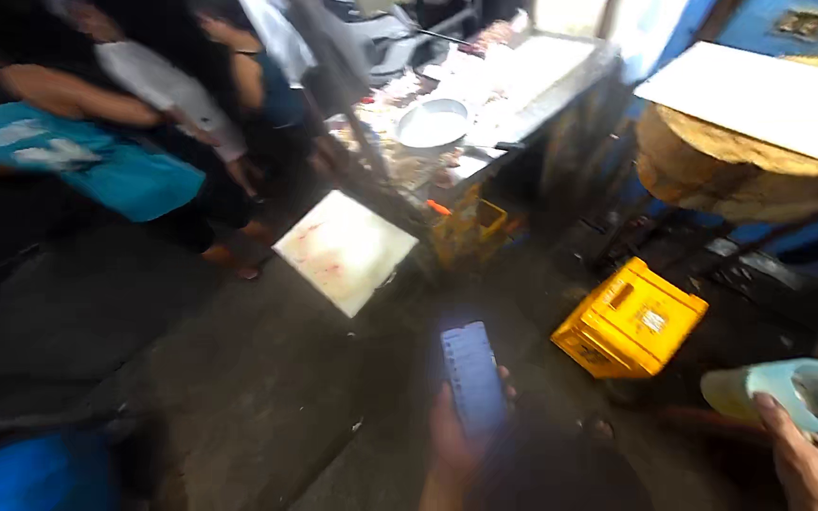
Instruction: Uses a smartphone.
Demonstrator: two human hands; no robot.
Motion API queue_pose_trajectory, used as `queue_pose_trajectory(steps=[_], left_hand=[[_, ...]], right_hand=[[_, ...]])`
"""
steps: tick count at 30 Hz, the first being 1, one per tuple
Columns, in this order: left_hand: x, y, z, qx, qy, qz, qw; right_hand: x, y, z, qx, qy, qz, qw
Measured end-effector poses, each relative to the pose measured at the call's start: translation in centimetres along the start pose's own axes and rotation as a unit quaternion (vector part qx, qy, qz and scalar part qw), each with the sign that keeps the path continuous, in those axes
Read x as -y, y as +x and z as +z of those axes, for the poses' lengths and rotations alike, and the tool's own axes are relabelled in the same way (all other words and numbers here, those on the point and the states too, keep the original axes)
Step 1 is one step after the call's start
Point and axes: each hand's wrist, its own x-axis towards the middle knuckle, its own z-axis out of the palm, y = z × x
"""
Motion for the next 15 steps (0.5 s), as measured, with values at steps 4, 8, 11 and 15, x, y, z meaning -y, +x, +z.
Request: queue_pose_trajectory(steps=[4,8,11,15], left_hand=[[-0.1,1.4,-0.9,-0.004,-0.02,-0.037,0.999],[0.7,4.8,-1.1,-0.009,-0.004,-0.122,0.993],[1.5,7.9,-0.4,-0.008,0.007,-0.168,0.986],[2.9,12.8,1.3,-0.013,0.017,-0.201,0.979]], right_hand=[[-0.3,0.5,-1.7,-0.053,-0.068,-0.016,0.996],[-1.2,1.6,-4.6,-0.13,-0.109,0.045,0.984],[-4.5,2.9,-6.8,-0.191,-0.111,0.094,0.971],[-10.0,4.8,-8.4,-0.271,-0.149,0.151,0.939]])
